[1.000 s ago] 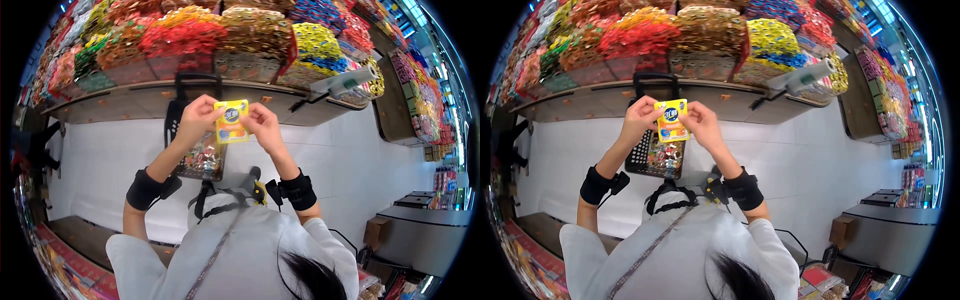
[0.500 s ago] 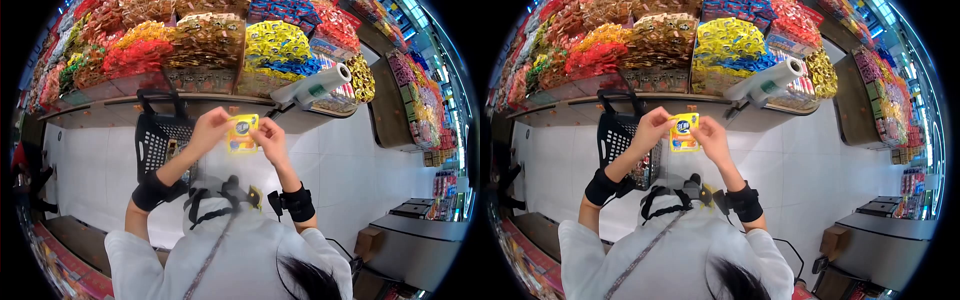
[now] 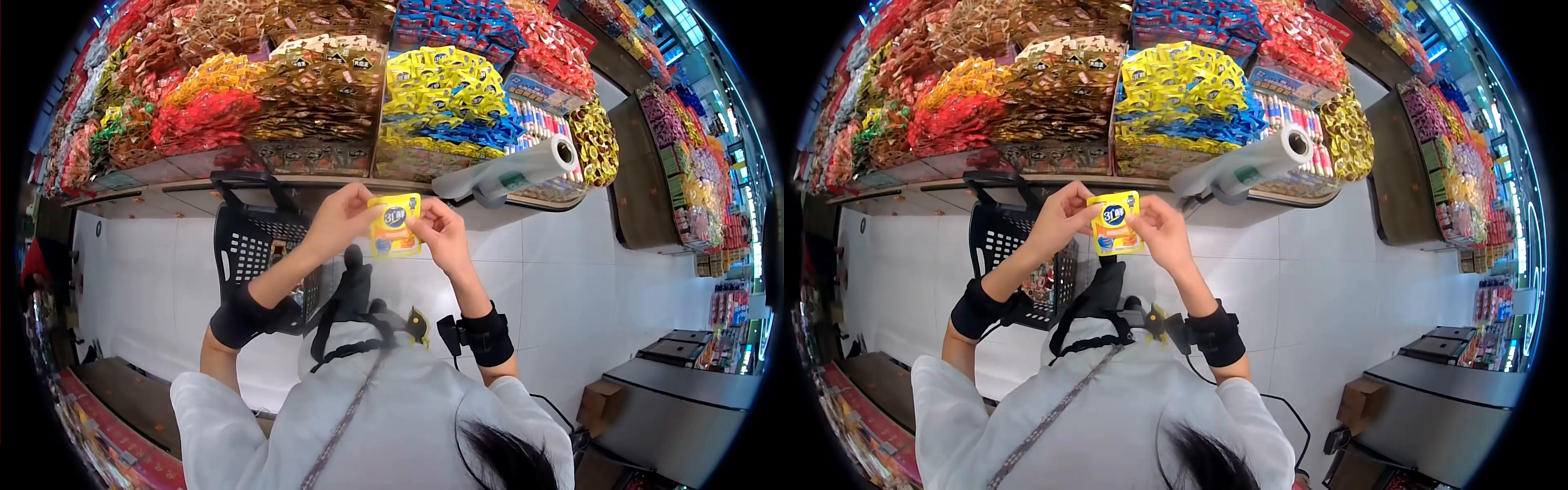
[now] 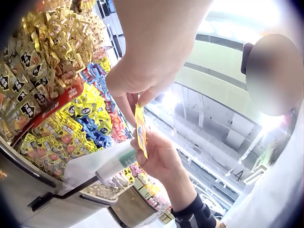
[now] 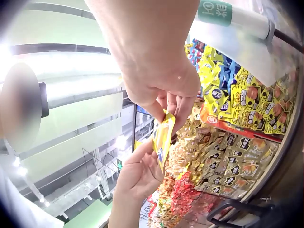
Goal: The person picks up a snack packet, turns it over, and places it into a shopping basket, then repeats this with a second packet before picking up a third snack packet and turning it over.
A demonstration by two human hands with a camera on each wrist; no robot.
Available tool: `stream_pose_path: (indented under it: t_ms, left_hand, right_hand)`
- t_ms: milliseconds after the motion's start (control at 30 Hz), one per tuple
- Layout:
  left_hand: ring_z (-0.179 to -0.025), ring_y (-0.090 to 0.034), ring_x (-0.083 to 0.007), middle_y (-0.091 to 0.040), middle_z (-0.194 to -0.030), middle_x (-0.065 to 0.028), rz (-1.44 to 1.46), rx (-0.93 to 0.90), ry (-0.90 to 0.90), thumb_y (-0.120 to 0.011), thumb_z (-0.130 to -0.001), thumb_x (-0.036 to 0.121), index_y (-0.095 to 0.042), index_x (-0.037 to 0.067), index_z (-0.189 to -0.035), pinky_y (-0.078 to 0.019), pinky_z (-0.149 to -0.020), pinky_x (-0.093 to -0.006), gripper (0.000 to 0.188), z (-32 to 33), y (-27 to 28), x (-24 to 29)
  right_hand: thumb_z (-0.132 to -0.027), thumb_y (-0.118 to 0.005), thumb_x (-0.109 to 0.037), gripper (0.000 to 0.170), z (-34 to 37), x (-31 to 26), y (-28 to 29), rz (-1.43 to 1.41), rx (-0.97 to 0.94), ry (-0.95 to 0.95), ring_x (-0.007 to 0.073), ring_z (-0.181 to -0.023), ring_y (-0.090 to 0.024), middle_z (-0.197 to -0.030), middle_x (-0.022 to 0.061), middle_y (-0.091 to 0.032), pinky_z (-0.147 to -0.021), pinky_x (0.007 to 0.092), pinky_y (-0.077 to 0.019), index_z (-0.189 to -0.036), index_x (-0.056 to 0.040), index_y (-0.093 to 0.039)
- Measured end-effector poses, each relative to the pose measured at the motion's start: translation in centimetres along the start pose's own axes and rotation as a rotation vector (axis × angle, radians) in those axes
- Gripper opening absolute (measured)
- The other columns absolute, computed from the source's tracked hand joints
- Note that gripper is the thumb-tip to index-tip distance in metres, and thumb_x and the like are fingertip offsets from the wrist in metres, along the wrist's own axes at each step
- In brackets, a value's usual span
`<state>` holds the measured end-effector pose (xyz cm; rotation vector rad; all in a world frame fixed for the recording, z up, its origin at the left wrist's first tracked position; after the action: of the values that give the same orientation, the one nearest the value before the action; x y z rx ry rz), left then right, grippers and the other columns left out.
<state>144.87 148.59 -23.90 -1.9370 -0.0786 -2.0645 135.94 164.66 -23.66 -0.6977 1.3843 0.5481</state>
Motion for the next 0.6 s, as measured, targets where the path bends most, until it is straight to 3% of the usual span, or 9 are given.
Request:
stream_pose_path:
  t_ms: [33,133,167,267,433,600]
  left_hand:
    - [-0.072,-0.057,-0.0061,-0.057,-0.081,-0.0027,0.056,-0.048,0.054,-0.058,-0.081,0.008,-0.045,0.003,-0.088,-0.0505,-0.057,-0.0203,0.016,-0.8,0.4,0.1]
    - [-0.077,-0.055,-0.0061,-0.055,-0.078,-0.0012,-0.157,-0.205,-0.030,-0.059,-0.081,0.009,-0.045,0.002,-0.090,-0.0503,-0.063,-0.0219,0.018,-3.7,2.0,0.5]
    - [-0.077,-0.051,-0.0052,-0.053,-0.076,0.0001,-0.341,-0.242,-0.067,-0.063,-0.078,0.011,-0.047,0.002,-0.091,-0.0469,-0.063,-0.0220,0.023,-4.9,2.9,0.8]
    - [-0.072,-0.049,-0.0048,-0.053,-0.075,-0.0005,-0.527,-0.288,-0.046,-0.066,-0.074,0.013,-0.050,0.001,-0.089,-0.0427,-0.060,-0.0213,0.025,-7.7,4.2,4.8]
    - [-0.066,-0.048,-0.0048,-0.054,-0.070,-0.0008,-0.556,-0.293,-0.108,-0.065,-0.075,0.014,-0.052,0.001,-0.084,-0.0410,-0.058,-0.0222,0.020,-12.5,6.3,6.9]
    - [-0.064,-0.045,-0.0046,-0.051,-0.067,0.0000,-0.571,-0.307,-0.164,-0.063,-0.076,0.012,-0.054,0.000,-0.083,-0.0391,-0.057,-0.0219,0.018,-16.2,7.8,7.7]
  right_hand:
    - [-0.080,-0.057,-0.002,0.009,-0.8,0.2,0.2,0.009,-0.015,0.005,0.0014,-0.065,-0.048,-0.076,-0.0019,-0.056,-0.055,0.0161,-0.0366,-0.089,-0.0002,-0.054]
    - [-0.080,-0.058,-0.003,0.012,-3.8,0.0,0.7,0.089,-0.050,0.044,0.0033,-0.067,-0.051,-0.077,-0.0004,-0.057,-0.058,0.0176,-0.0393,-0.091,0.0006,-0.054]
    - [-0.080,-0.058,-0.004,0.013,-5.0,-0.3,0.8,0.148,-0.060,0.064,0.0050,-0.069,-0.053,-0.078,0.0010,-0.058,-0.061,0.0188,-0.0413,-0.092,0.0009,-0.054]
    - [-0.080,-0.059,-0.006,0.014,-8.5,-2.0,0.4,0.242,-0.075,0.081,0.0066,-0.069,-0.054,-0.076,0.0023,-0.059,-0.061,0.0202,-0.0430,-0.092,0.0012,-0.054]
    - [-0.080,-0.060,-0.006,0.013,-13.1,-2.7,0.4,0.358,-0.034,0.126,0.0063,-0.063,-0.052,-0.072,0.0039,-0.058,-0.056,0.0212,-0.0427,-0.090,0.0014,-0.056]
    - [-0.083,-0.056,-0.006,0.014,-15.6,-3.0,0.4,0.238,0.077,0.145,0.0068,-0.068,-0.054,-0.076,0.0028,-0.057,-0.059,0.0194,-0.0444,-0.095,0.0005,-0.057]
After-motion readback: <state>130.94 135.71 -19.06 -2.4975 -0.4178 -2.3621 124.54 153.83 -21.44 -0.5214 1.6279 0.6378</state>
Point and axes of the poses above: each hand's wrist, its own z-axis away from the middle knuckle, its own y-axis out of the back of the hand, x = y × z, the point moved 1 cm from there along -z, towards the middle knuckle
